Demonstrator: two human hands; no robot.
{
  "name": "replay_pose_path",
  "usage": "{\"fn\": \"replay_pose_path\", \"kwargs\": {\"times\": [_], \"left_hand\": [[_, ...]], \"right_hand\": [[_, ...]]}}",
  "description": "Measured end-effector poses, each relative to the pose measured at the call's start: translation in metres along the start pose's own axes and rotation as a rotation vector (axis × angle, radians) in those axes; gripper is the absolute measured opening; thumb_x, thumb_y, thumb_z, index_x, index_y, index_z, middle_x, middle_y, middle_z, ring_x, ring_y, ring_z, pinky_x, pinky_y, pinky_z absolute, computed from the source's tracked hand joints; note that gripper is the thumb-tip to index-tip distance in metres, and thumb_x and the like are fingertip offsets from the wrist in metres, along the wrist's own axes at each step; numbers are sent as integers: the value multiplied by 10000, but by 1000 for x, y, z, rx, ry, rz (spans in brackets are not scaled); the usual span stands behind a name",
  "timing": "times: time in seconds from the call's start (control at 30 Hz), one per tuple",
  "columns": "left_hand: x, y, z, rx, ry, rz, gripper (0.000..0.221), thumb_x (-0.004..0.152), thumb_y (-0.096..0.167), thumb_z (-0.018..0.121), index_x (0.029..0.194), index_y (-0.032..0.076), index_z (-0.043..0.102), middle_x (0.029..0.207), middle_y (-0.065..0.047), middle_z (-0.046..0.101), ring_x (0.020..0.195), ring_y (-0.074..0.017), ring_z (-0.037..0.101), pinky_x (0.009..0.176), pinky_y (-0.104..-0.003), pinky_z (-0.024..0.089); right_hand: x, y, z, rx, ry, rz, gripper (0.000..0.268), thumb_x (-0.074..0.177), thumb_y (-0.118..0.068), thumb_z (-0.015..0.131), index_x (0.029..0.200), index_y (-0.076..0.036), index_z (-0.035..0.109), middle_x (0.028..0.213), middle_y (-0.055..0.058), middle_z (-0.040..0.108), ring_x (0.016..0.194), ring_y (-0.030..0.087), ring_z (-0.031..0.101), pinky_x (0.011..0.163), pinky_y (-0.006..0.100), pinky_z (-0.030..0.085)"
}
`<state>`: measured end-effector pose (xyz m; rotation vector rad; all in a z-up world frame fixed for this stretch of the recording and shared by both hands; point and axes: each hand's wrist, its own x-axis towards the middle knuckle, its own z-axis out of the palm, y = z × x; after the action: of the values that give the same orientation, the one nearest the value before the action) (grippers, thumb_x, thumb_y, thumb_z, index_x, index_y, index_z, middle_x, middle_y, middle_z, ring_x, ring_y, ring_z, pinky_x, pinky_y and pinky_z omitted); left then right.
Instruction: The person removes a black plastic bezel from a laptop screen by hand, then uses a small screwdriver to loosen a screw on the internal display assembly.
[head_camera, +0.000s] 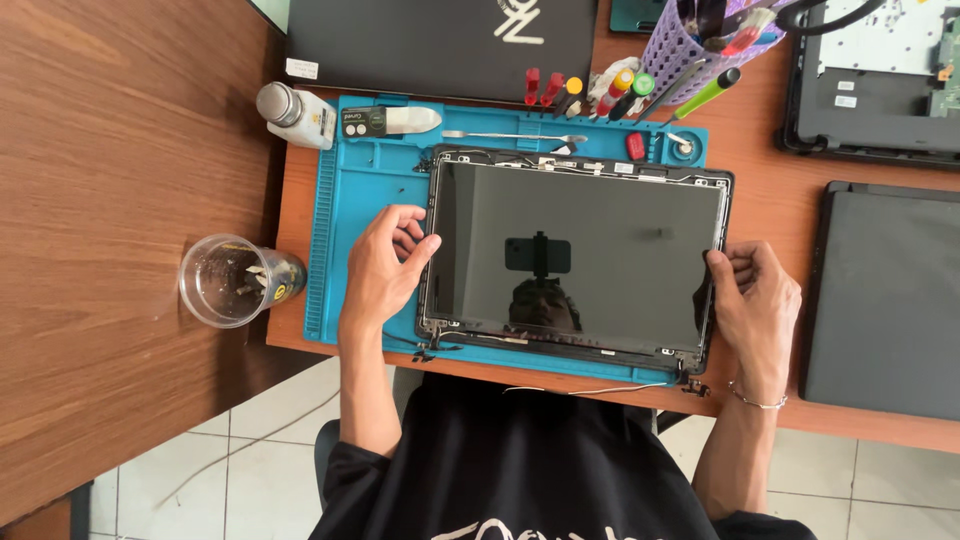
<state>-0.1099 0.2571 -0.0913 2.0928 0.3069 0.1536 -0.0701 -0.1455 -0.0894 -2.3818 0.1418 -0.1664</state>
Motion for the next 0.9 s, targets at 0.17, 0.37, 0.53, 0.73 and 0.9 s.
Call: {"fn": "replay_pose_path", "kwargs": {"times": [0.17, 0.37, 0.53, 0.73, 0.9], "left_hand": [[-1, -2, 2, 75, 4, 56, 356, 861, 139, 816, 1154, 53, 631, 910, -43, 646, 745, -166, 617, 677, -321, 541], [-4, -8, 1, 87, -23, 138, 456, 841, 125, 829, 1230, 49, 602, 967, -66, 634, 787, -193, 616, 705, -340, 540], [-5, -9, 3, 87, -10, 186, 489, 835, 89, 818, 1271, 47, 601, 1019, -90, 632, 809, -203, 631, 711, -343, 540], [2, 12, -5, 114, -47, 126, 531, 795, 98, 825, 1277, 47, 608, 998, -89, 650, 778, -201, 634, 643, -345, 533], [9, 34, -6, 181, -63, 43, 201, 975, 193, 736, 1002, 20, 637, 817, -111, 625, 694, -244, 584, 662, -372, 494]], "right_hand": [[-2, 0, 1, -18, 15, -14, 233, 1024, -182, 756, 1031, 40, 686, 840, 96, 717, 692, 141, 644, 686, 289, 523], [-2, 1, 0, 1, 16, -17, 238, 1019, -187, 755, 1032, 40, 686, 849, 101, 715, 703, 144, 643, 691, 289, 529], [1, -2, 0, 18, 14, -15, 238, 1015, -179, 769, 1028, 44, 688, 843, 99, 713, 709, 133, 636, 690, 275, 530], [8, -21, -12, 3, -19, -18, 221, 948, -154, 799, 973, 43, 702, 806, 101, 718, 666, 143, 641, 657, 278, 524], [16, -35, -21, -17, 52, -92, 189, 963, -121, 788, 946, 38, 688, 848, 111, 709, 696, 176, 656, 660, 301, 529]]}}
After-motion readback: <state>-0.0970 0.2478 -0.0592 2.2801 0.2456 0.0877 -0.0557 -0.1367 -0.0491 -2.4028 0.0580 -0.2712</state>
